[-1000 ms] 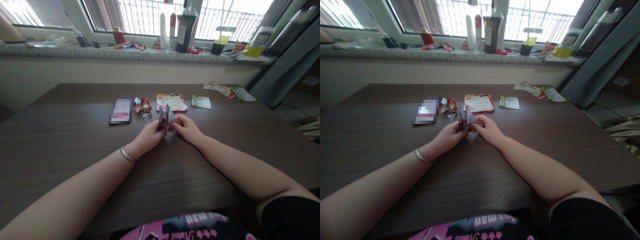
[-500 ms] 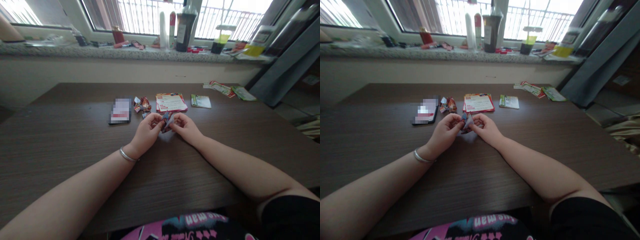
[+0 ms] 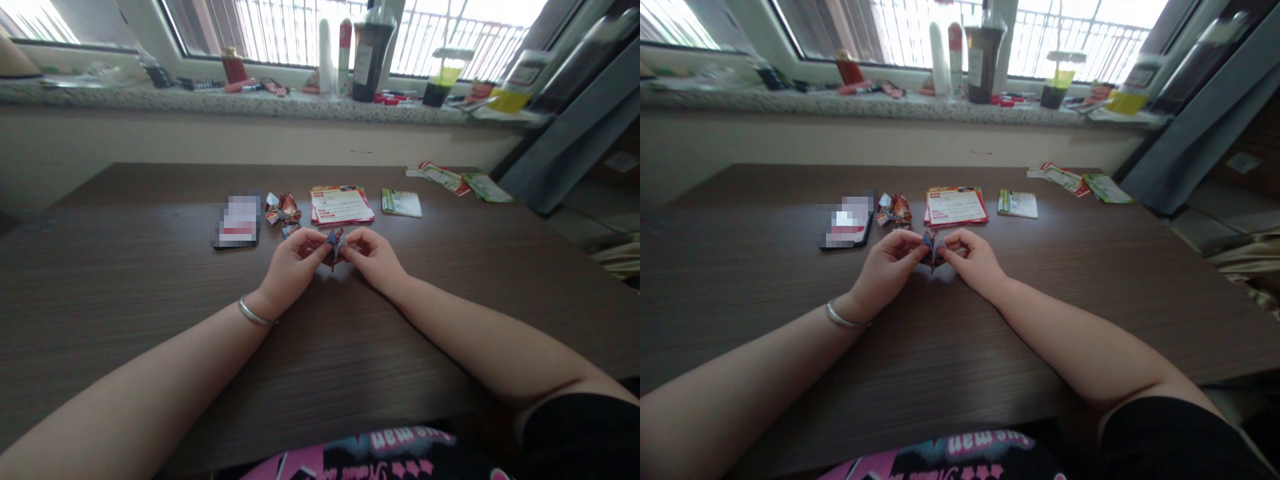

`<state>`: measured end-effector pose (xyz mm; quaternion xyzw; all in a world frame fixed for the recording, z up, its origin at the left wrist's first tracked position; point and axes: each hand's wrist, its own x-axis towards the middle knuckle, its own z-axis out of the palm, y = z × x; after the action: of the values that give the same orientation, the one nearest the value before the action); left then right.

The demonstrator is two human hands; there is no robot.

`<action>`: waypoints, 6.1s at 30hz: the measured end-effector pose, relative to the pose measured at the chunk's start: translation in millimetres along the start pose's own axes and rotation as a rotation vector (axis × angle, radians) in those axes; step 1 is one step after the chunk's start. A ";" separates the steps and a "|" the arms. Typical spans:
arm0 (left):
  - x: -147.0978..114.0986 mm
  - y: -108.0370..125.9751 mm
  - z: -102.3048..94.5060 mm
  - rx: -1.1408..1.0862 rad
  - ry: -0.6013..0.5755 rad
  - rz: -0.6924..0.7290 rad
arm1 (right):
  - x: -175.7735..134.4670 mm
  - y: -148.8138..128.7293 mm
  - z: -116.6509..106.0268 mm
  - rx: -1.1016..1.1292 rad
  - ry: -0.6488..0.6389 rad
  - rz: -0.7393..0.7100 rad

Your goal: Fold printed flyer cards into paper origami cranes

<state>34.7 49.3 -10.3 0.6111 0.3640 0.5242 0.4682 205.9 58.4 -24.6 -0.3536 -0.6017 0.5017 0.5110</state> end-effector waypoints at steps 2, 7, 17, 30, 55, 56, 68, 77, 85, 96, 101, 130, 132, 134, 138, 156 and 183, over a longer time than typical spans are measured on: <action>0.3 -0.3 0.2 0.029 0.006 0.023 | -0.6 -1.6 0.3 0.007 0.007 -0.046; -0.5 -0.9 0.8 0.093 0.012 0.063 | -1.9 -5.4 0.4 -0.087 0.061 -0.119; -1.7 4.8 1.8 0.136 0.007 0.039 | -4.8 -3.6 1.4 -0.173 0.042 -0.146; -5.2 6.2 3.6 0.108 0.016 0.020 | -8.1 -9.8 6.4 -0.169 0.056 -0.096; -14.6 20.4 13.5 0.252 -0.027 0.121 | -18.1 -21.8 12.8 -0.274 0.011 -0.207; -14.6 20.6 13.5 0.263 -0.018 0.129 | -18.0 -22.3 13.0 -0.277 0.015 -0.205; -10.7 18.3 13.5 0.287 -0.010 0.130 | -15.1 -21.4 13.8 -0.279 0.039 -0.155; -4.1 0.6 2.0 0.261 -0.179 -0.024 | -7.3 -6.5 -0.2 -0.325 -0.022 -0.076; 0.9 -11.9 -2.5 0.106 -0.265 -0.104 | 2.0 4.5 -8.0 -0.262 -0.146 0.055; 2.8 -18.4 -3.0 -0.006 -0.226 -0.119 | 2.9 4.9 -8.0 -0.171 -0.188 0.098; 3.2 -18.2 -3.8 0.073 -0.233 -0.108 | 1.8 7.9 -5.1 -0.167 -0.102 0.093; 3.3 -12.7 -9.0 0.768 -0.244 0.098 | 3.8 14.7 -9.2 -0.386 -0.084 0.080; 3.8 -12.7 -9.7 0.859 -0.271 0.149 | 5.0 13.4 -11.3 -0.559 -0.089 0.011; 4.5 -12.9 -11.1 0.962 -0.313 0.208 | 6.2 10.9 -13.4 -0.728 -0.113 -0.075; 4.7 -14.5 -14.3 1.055 -0.340 0.282 | 6.1 5.8 -15.7 -0.978 -0.185 -0.159; 2.1 -6.5 -11.6 1.282 -0.384 0.295 | 2.8 0.0 -18.0 -1.141 -0.291 -0.144; 3.2 -10.8 -17.0 1.188 -0.379 0.416 | 5.0 3.8 -27.2 -1.104 -0.274 -0.175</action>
<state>19.1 58.7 -19.4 0.9050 0.3771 0.1968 -0.0041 230.8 70.6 -27.7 -0.4486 -0.8622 0.1103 0.2079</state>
